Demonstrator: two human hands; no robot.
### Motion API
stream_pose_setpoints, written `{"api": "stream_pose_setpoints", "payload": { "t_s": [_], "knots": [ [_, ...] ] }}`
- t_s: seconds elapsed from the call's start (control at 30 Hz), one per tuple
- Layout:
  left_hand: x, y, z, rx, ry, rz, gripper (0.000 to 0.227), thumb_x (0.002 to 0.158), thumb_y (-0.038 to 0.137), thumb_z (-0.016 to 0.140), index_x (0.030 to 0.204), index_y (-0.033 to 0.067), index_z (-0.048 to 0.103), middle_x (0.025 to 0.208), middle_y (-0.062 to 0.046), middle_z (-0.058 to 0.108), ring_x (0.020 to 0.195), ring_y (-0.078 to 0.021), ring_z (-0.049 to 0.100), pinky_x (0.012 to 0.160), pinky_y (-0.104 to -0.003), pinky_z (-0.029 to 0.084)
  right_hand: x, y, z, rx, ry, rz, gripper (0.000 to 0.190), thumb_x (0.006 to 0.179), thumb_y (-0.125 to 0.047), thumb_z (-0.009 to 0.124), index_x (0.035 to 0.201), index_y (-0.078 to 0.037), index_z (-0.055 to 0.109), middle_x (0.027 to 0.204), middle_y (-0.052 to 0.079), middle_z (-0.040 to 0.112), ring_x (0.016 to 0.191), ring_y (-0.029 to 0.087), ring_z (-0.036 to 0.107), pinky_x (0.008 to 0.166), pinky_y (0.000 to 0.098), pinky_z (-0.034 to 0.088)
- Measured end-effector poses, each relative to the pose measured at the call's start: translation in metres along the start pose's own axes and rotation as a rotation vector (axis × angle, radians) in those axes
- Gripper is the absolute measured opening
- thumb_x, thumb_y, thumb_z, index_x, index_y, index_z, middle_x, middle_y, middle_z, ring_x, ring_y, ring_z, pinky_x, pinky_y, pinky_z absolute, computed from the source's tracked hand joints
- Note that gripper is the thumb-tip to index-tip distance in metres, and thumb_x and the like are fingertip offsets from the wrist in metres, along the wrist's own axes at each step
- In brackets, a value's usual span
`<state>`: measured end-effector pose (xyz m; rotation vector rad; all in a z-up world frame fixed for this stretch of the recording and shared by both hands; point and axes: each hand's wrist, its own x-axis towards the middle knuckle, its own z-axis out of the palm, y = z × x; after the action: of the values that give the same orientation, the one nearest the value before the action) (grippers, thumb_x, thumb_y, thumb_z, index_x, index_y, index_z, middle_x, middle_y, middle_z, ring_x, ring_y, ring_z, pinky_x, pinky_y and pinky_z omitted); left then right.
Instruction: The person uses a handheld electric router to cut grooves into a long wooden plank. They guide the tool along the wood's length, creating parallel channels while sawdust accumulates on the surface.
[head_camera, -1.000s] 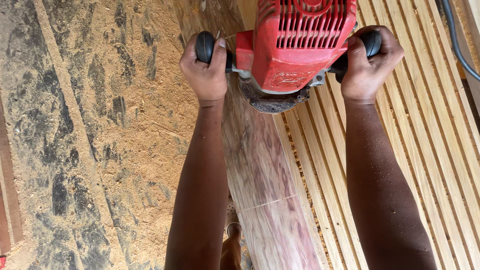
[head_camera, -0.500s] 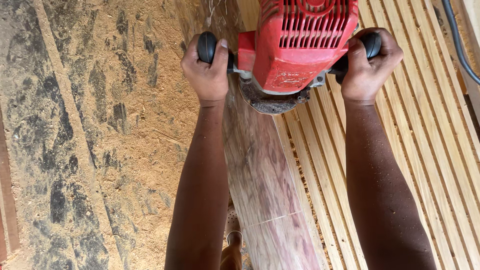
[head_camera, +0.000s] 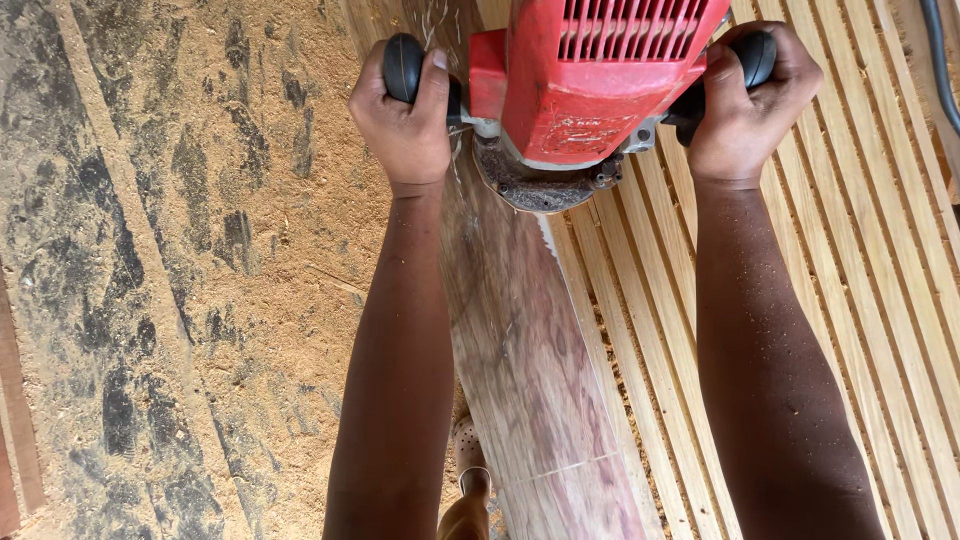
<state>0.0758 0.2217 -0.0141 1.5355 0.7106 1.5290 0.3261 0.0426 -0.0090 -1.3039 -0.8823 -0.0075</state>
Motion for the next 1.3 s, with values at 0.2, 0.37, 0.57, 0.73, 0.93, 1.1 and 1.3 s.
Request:
{"api": "stream_pose_setpoints", "payload": {
  "t_s": [0.2,0.37,0.57,0.73,0.93,1.1,1.3],
  "knots": [
    [0.014,-0.008,0.003,0.021,-0.006,0.018,0.012,0.093,0.01,0.075,0.09,0.0046,0.065,0.072,0.001,0.059,0.062,-0.0091,0.058,0.059,-0.027,0.047,0.012,0.005,0.007,-0.06,-0.053,-0.035,0.007,0.097,0.002,0.067,0.097,0.007,0.063,0.091,0.006,0.062,0.078,0.012,0.052,0.075,0.0285,0.047],
    [0.029,-0.017,0.004,-0.041,-0.02,0.024,0.013,0.096,0.01,0.074,0.091,0.0037,0.064,0.073,0.0,0.06,0.064,-0.0106,0.058,0.061,-0.029,0.048,0.022,0.017,0.019,-0.007,-0.026,-0.015,0.012,0.096,-0.001,0.068,0.099,0.007,0.059,0.094,0.007,0.062,0.082,0.013,0.054,0.078,0.03,0.047],
    [0.047,-0.024,0.006,0.003,-0.035,0.014,0.013,0.095,0.01,0.073,0.091,0.0023,0.063,0.071,0.0,0.056,0.063,-0.0104,0.054,0.06,-0.029,0.045,0.032,0.035,0.024,-0.128,-0.036,-0.041,0.014,0.101,-0.005,0.07,0.103,0.006,0.062,0.097,0.01,0.06,0.086,0.016,0.054,0.082,0.0313,0.047],
    [0.053,-0.027,0.008,-0.049,-0.02,-0.054,0.015,0.094,0.01,0.073,0.087,0.0016,0.063,0.071,-0.001,0.057,0.063,-0.0105,0.054,0.059,-0.03,0.042,0.034,0.049,0.028,-0.126,0.017,-0.052,0.018,0.094,-0.011,0.071,0.105,0.001,0.062,0.1,0.009,0.059,0.09,0.017,0.057,0.081,0.0321,0.051],
    [0.062,-0.034,0.009,-0.115,-0.012,-0.096,0.016,0.095,0.008,0.072,0.087,0.0016,0.06,0.071,0.0,0.051,0.062,-0.0109,0.047,0.06,-0.03,0.038,0.04,0.045,0.04,-0.081,-0.01,-0.053,0.019,0.1,-0.003,0.076,0.11,0.004,0.062,0.105,0.011,0.064,0.092,0.018,0.058,0.088,0.0321,0.05],
    [0.073,-0.043,0.008,-0.053,-0.036,-0.039,0.014,0.093,0.012,0.073,0.091,0.0027,0.063,0.073,-0.001,0.057,0.063,-0.0125,0.053,0.061,-0.03,0.044,0.054,0.034,0.057,-0.037,0.006,-0.038,0.02,0.09,-0.006,0.069,0.103,0.004,0.058,0.093,0.005,0.06,0.081,0.013,0.055,0.078,0.0295,0.049],
    [0.092,-0.054,0.011,0.06,-0.028,-0.018,0.011,0.091,0.013,0.071,0.088,0.0045,0.064,0.071,0.0,0.061,0.059,-0.0113,0.058,0.057,-0.03,0.047,0.066,0.043,0.065,-0.121,-0.039,0.001,0.007,0.095,-0.001,0.065,0.099,0.005,0.063,0.094,0.007,0.06,0.08,0.014,0.054,0.077,0.0289,0.047]
  ]
}}
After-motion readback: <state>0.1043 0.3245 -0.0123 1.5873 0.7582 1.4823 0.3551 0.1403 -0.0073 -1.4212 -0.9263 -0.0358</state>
